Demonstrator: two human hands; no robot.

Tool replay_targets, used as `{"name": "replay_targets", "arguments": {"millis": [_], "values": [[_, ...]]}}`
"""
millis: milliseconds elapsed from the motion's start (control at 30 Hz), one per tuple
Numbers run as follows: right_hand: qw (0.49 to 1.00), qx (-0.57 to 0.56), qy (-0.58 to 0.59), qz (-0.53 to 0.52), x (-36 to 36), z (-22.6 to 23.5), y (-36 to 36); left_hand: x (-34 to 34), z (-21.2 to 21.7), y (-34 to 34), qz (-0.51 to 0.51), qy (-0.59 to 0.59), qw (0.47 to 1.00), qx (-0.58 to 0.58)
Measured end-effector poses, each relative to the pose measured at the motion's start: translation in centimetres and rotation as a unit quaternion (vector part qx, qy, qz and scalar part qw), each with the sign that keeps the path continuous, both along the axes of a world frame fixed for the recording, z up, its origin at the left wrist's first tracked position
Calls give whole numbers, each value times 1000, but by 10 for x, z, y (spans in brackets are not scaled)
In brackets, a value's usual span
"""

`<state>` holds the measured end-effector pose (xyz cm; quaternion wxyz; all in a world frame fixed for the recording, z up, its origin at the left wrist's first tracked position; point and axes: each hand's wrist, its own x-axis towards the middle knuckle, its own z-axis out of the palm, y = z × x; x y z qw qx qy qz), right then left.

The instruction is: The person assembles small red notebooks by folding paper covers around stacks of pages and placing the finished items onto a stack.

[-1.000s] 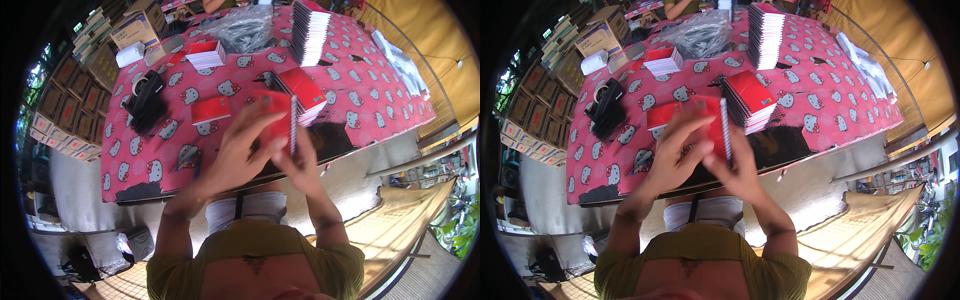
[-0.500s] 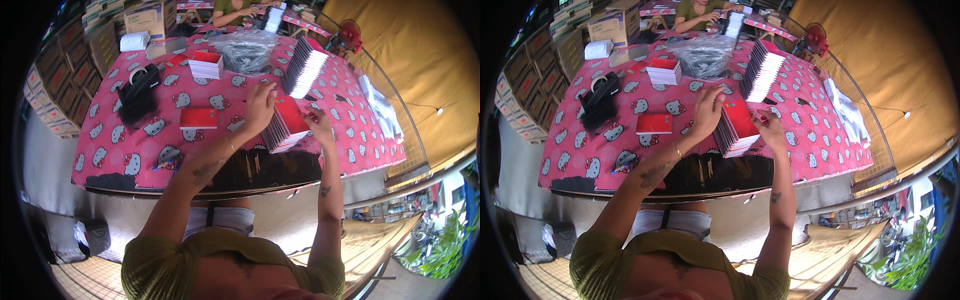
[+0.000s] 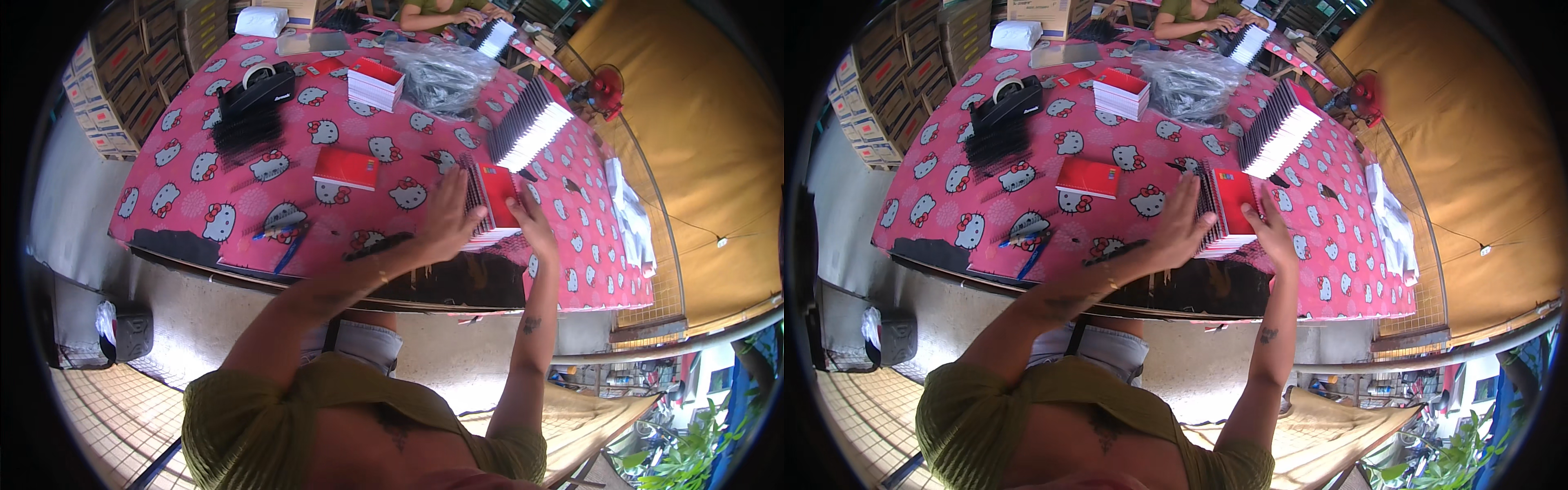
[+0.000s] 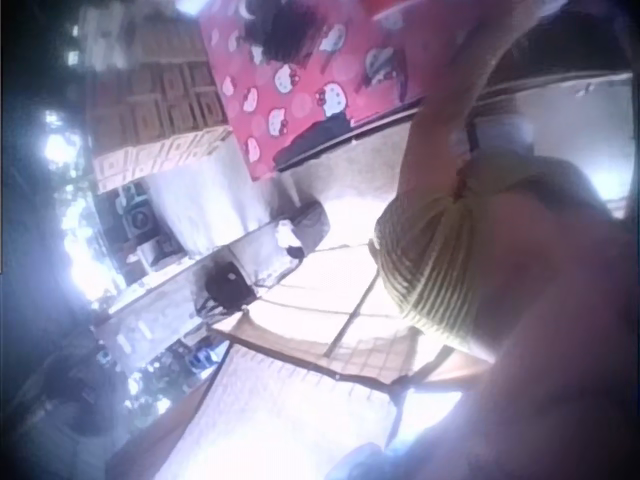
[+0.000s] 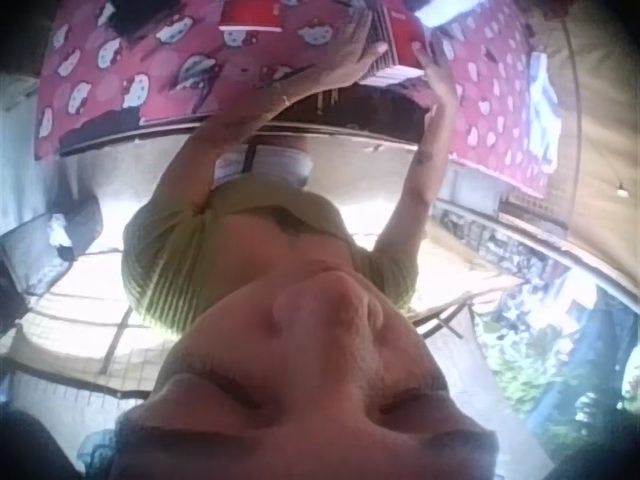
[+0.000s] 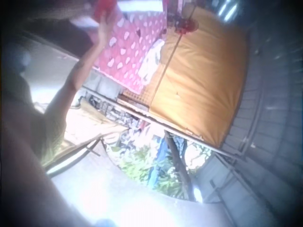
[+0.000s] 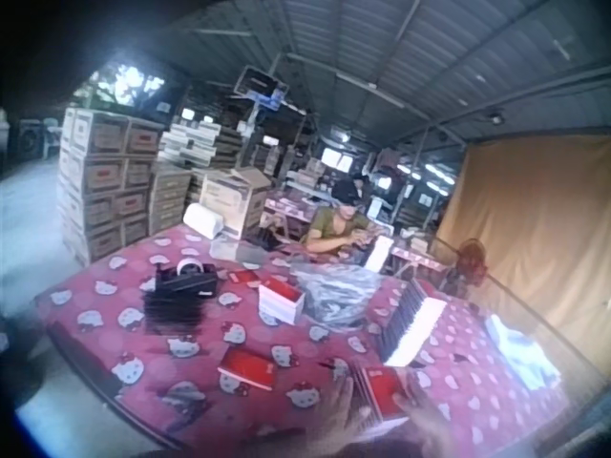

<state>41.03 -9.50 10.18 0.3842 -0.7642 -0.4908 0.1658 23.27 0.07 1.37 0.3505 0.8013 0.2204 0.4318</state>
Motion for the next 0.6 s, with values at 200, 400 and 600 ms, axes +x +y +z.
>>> {"name": "replay_targets", "arguments": {"millis": [200, 400, 600], "values": [[957, 216, -187, -55, -79, 35, -40, -152, -21, 134, 30, 266, 950, 160], [973, 176, 9, 149, -145, -20, -24, -169, -40, 141, 29, 256, 896, 362], [954, 234, 162, 91, -163, -138, 11, -155, -17, 35, -102, 280, 917, 267]]}}
